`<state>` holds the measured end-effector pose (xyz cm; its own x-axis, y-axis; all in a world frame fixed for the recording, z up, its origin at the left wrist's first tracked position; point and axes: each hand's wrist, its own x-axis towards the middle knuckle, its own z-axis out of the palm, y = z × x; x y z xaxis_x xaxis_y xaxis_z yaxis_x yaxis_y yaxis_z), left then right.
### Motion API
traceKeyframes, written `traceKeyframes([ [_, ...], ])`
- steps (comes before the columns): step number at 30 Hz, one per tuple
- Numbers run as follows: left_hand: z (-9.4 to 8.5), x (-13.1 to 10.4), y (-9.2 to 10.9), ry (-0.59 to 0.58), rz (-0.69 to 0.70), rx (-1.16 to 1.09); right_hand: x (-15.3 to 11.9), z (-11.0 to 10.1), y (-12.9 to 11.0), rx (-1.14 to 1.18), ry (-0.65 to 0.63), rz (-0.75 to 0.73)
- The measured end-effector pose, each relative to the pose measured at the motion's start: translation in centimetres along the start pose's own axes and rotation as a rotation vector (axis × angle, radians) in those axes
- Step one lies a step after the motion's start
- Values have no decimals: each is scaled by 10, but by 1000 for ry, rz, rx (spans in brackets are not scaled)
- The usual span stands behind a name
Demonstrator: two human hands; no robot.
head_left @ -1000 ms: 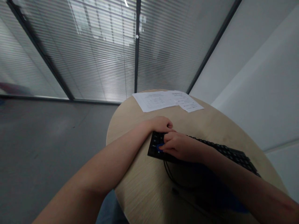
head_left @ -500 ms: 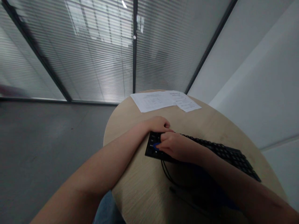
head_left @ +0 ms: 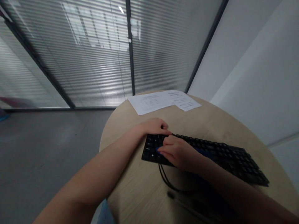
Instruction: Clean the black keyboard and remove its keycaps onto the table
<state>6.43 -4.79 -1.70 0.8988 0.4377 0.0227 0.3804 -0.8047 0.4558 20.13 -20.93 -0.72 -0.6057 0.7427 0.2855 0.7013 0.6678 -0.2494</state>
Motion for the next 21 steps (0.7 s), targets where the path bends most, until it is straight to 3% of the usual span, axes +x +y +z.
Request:
traceKeyframes([
  [11, -3, -2, 1, -26, -27, -38, 0, 5, 3, -58, 29, -34],
  [21, -2, -2, -2, -10, -13, -62, -1, 6, 3, 49, 103, -8],
])
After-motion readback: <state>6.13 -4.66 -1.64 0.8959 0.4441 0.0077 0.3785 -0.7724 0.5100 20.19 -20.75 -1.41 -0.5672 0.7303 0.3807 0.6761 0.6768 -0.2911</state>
